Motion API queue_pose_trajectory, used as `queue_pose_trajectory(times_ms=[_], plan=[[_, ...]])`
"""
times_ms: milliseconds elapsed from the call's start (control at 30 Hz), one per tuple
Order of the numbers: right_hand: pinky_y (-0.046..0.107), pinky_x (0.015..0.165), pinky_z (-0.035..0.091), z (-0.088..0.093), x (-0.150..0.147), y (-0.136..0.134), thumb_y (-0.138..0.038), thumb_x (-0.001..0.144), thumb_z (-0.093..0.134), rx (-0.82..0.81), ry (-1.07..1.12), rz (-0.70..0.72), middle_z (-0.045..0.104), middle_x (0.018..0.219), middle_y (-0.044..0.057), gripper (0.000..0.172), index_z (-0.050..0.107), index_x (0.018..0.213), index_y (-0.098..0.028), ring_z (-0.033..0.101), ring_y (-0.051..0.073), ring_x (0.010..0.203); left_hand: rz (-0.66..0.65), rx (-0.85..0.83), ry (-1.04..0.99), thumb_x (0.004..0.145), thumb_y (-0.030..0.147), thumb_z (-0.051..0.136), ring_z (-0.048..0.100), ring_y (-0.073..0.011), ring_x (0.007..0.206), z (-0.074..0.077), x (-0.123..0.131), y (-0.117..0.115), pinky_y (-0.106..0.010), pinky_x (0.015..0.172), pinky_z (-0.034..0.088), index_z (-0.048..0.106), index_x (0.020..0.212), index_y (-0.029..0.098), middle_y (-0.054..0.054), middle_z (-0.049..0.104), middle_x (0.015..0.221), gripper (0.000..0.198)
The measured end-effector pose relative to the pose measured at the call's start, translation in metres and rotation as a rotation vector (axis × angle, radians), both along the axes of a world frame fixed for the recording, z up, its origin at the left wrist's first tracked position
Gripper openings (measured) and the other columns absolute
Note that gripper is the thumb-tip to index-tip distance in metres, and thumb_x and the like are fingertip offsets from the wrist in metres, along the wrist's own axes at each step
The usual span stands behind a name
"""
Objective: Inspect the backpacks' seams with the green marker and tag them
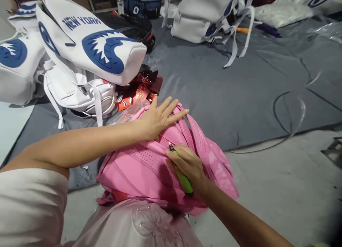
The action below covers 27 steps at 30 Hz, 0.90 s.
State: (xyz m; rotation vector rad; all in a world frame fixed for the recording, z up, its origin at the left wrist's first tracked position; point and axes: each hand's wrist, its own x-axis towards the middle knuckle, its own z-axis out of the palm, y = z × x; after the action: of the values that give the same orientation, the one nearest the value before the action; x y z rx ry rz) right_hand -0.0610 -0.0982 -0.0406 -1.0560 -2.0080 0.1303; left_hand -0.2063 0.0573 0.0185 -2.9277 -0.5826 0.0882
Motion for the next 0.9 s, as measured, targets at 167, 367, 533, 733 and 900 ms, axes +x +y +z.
queue_pose_trajectory(times_ms=[167,367,533,733,900], plan=[[0.037,0.081,0.058,-0.006,0.014,0.012,-0.014,0.097,0.056,-0.042,0.02,0.0,0.07,0.096,0.003,0.044,0.052,0.137,-0.031,0.068,0.022,0.085,0.067,0.0,0.008,0.071,0.048,0.085,0.039,-0.042,0.14,-0.011,0.007,0.005,-0.056,0.107,0.037,0.012,0.161,0.02,-0.024,0.025,0.163,0.119],[0.037,0.085,0.049,0.0,0.042,0.046,-0.04,0.102,0.055,-0.141,-0.372,-0.477,0.068,0.102,0.013,0.036,0.064,0.126,-0.015,0.062,0.028,0.098,0.085,0.024,0.056,0.091,0.032,0.06,0.04,-0.0388,0.14,-0.005,0.008,0.002,-0.054,0.109,0.035,0.013,0.161,0.016,-0.022,0.025,0.163,0.086],[0.04,0.077,0.047,0.027,0.02,0.078,-0.037,0.097,0.064,-0.551,-0.675,-0.549,0.062,0.111,0.022,0.056,0.052,0.142,-0.008,0.058,0.034,0.098,0.126,0.017,0.065,0.09,0.028,0.058,0.034,-0.0387,0.144,-0.012,0.009,0.006,-0.055,0.112,0.033,0.015,0.16,0.016,-0.022,0.024,0.163,0.083],[0.043,0.087,0.051,0.023,-0.005,0.093,-0.015,0.099,0.047,-0.674,-0.79,-0.6,0.058,0.123,0.025,0.053,0.039,0.151,-0.003,0.055,0.036,0.109,0.114,0.023,0.065,0.089,0.041,0.064,0.035,-0.0386,0.145,-0.018,0.008,0.011,-0.052,0.11,0.038,0.01,0.161,0.014,-0.025,0.024,0.162,0.095],[0.04,0.087,0.052,0.017,0.001,0.091,-0.02,0.095,0.061,-0.669,-0.825,-0.575,0.06,0.12,0.022,0.058,0.042,0.148,-0.006,0.057,0.033,0.108,0.144,0.018,0.146,0.081,0.048,0.073,0.031,-0.0413,0.147,-0.021,0.012,0.009,-0.057,0.114,0.034,0.011,0.162,0.015,-0.026,0.02,0.164,0.107]])
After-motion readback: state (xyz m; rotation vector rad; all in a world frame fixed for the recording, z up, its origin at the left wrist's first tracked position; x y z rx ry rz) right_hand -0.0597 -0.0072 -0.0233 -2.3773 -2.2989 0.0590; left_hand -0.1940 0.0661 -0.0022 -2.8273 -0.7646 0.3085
